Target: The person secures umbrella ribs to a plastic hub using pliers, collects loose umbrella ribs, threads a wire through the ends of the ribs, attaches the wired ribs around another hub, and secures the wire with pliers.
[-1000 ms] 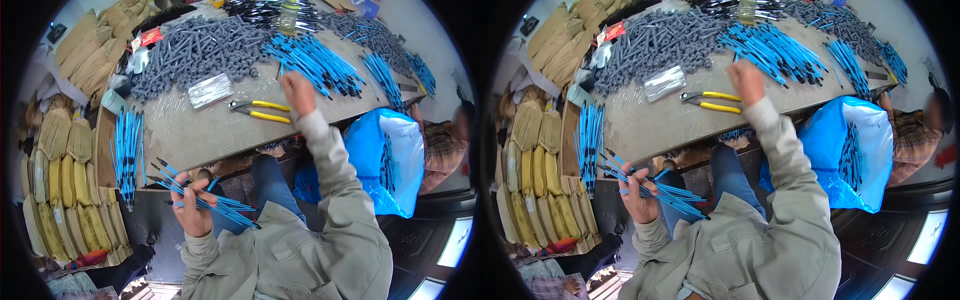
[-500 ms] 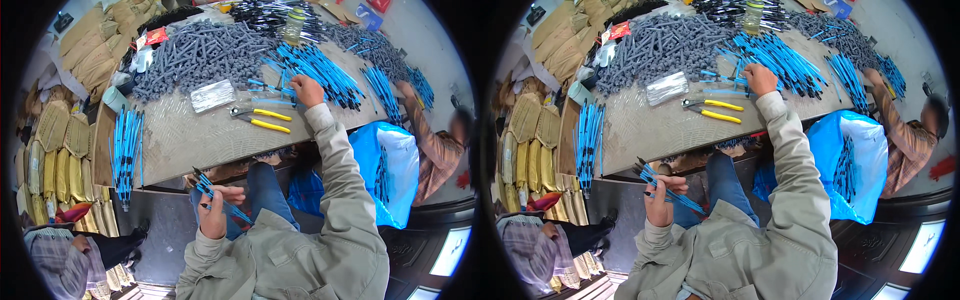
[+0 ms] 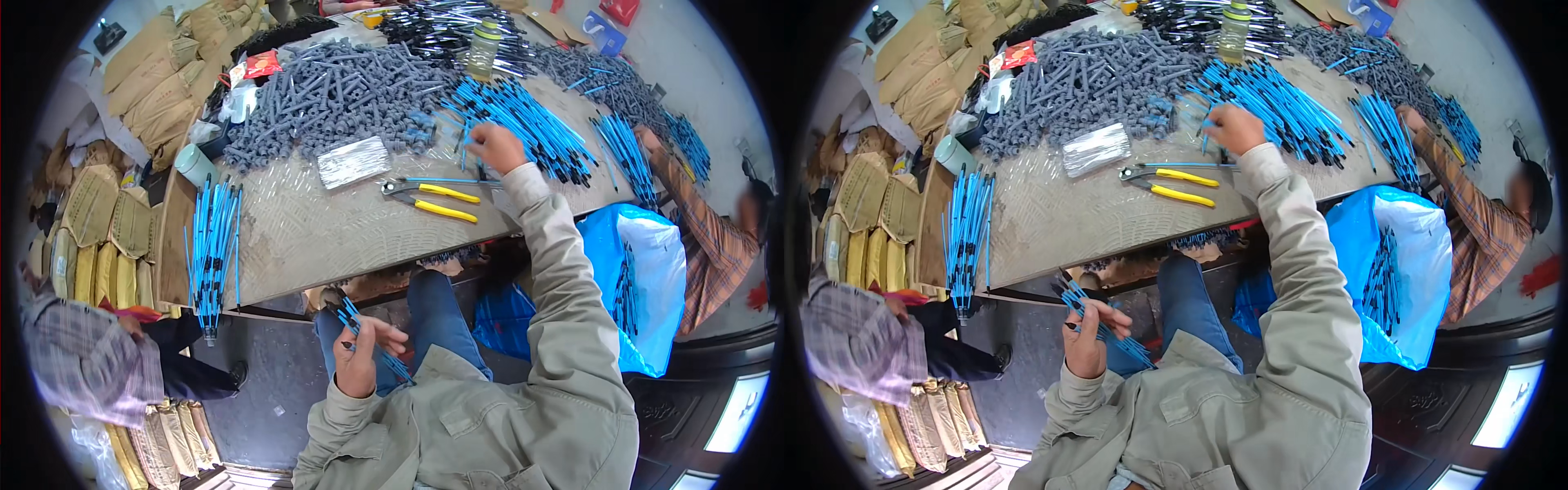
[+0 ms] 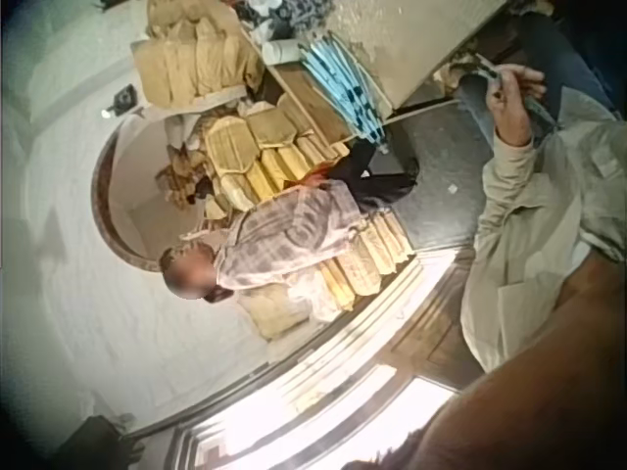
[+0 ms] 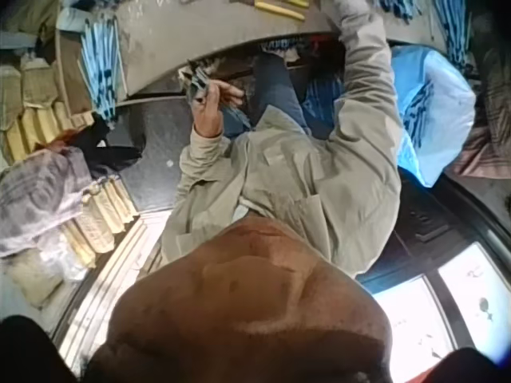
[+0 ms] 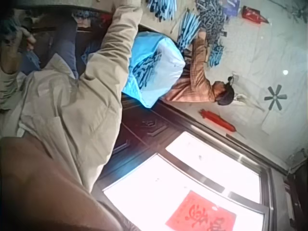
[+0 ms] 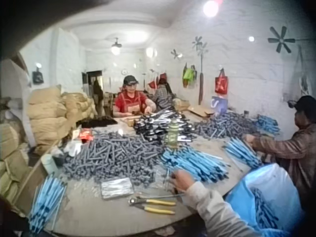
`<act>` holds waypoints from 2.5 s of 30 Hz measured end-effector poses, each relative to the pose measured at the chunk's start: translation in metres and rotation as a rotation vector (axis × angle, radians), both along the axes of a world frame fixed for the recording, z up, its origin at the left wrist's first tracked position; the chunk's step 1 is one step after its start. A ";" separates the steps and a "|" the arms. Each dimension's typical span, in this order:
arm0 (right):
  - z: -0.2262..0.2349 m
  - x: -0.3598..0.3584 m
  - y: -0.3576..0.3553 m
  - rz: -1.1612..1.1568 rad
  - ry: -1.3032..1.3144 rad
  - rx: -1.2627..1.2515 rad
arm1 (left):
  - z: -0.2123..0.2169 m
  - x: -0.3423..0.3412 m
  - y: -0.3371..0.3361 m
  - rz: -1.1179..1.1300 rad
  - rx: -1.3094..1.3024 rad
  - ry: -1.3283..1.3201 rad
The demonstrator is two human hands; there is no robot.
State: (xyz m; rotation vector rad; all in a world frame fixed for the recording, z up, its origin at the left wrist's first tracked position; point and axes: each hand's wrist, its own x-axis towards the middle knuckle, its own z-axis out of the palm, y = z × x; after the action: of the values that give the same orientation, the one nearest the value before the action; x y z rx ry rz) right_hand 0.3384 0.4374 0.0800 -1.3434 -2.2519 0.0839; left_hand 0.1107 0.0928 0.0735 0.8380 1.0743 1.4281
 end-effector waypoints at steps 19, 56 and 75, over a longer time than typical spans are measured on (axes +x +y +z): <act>0.053 0.020 -0.204 0.187 0.574 -0.242 | -0.005 0.004 0.035 0.167 0.023 -0.005; 0.054 0.009 0.031 0.374 0.620 -0.140 | -0.010 0.018 0.015 -0.183 0.014 -0.166; 0.135 0.064 0.020 0.475 0.894 -0.172 | -0.015 0.018 0.008 -0.114 -0.005 -0.160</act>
State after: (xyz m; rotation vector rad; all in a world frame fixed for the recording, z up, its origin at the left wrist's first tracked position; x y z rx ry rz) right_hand 0.4023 0.4571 0.2155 -0.5980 -1.7264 0.8714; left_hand 0.1285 0.1010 0.0584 0.7559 0.8944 1.3718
